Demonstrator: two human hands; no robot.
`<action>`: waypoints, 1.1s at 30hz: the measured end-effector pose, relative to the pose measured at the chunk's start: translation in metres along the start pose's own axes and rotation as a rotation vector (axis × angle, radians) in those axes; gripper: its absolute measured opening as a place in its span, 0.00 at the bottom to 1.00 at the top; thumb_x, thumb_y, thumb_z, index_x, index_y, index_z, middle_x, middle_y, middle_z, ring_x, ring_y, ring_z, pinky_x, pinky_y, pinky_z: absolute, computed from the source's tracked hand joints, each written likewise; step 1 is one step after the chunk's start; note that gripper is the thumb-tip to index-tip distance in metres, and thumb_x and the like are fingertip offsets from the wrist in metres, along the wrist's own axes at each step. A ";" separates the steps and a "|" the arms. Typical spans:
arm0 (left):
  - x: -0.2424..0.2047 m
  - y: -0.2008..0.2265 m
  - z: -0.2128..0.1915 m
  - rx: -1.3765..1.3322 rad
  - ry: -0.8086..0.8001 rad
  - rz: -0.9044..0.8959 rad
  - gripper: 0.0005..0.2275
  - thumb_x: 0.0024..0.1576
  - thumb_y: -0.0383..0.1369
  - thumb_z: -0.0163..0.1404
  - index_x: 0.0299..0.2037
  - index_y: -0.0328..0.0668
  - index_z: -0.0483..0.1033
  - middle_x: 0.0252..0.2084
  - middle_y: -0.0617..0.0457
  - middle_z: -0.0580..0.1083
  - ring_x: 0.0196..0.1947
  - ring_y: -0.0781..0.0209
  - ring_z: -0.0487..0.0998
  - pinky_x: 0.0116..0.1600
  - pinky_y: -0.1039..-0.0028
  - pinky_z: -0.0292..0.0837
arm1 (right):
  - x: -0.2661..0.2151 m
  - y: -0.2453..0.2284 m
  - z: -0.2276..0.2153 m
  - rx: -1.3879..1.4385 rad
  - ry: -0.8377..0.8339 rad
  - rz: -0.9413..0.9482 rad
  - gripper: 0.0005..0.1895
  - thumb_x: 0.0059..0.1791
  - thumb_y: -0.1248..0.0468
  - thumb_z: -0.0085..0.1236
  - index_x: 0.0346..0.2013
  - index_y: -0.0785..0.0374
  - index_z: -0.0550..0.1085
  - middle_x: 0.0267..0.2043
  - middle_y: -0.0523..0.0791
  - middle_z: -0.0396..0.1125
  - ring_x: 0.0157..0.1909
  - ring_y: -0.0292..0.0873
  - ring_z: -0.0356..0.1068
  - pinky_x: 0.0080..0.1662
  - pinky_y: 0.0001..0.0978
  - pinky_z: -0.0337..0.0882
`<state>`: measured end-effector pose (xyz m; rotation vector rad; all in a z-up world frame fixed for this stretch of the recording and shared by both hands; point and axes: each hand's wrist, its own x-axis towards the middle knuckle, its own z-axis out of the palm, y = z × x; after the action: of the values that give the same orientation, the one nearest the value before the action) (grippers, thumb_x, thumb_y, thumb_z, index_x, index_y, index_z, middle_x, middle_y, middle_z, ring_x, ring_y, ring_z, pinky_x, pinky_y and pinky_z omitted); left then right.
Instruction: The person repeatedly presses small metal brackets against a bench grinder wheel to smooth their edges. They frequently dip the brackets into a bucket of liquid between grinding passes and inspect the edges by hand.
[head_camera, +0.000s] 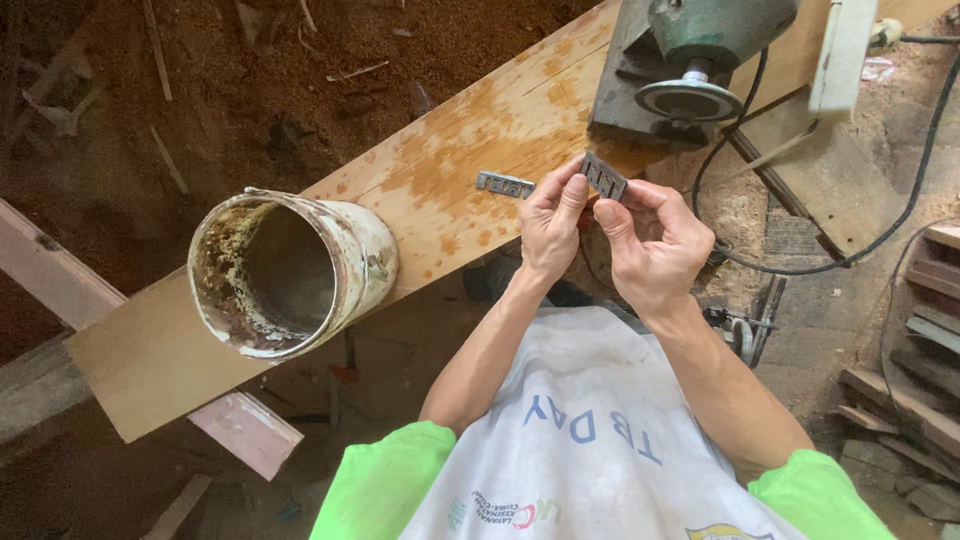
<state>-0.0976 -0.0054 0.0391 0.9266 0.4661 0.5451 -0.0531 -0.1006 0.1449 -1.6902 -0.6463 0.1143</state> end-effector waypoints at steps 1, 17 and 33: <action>0.001 0.000 0.000 -0.031 0.002 -0.020 0.18 0.68 0.36 0.50 0.64 0.34 0.73 0.48 0.55 0.78 0.42 0.71 0.78 0.43 0.82 0.74 | 0.000 0.001 0.000 -0.010 0.004 -0.008 0.13 0.56 0.68 0.66 0.51 0.74 0.74 0.45 0.49 0.74 0.45 0.37 0.74 0.50 0.26 0.76; 0.076 -0.047 -0.021 0.378 -0.182 0.407 0.07 0.71 0.29 0.49 0.53 0.33 0.76 0.61 0.51 0.76 0.65 0.64 0.68 0.72 0.74 0.61 | 0.019 0.111 0.006 -0.475 0.285 -0.189 0.08 0.61 0.63 0.51 0.49 0.65 0.75 0.44 0.49 0.72 0.41 0.40 0.74 0.41 0.31 0.74; 0.098 -0.054 -0.005 0.114 -0.127 0.270 0.09 0.71 0.32 0.49 0.56 0.36 0.77 0.58 0.56 0.79 0.48 0.74 0.74 0.54 0.82 0.71 | 0.046 0.133 0.020 -0.141 0.280 -0.099 0.12 0.62 0.60 0.49 0.46 0.68 0.68 0.40 0.46 0.72 0.43 0.41 0.79 0.44 0.31 0.79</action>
<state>-0.0127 0.0327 -0.0227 1.1353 0.2603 0.7047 0.0234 -0.0725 0.0291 -1.7643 -0.5348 -0.2399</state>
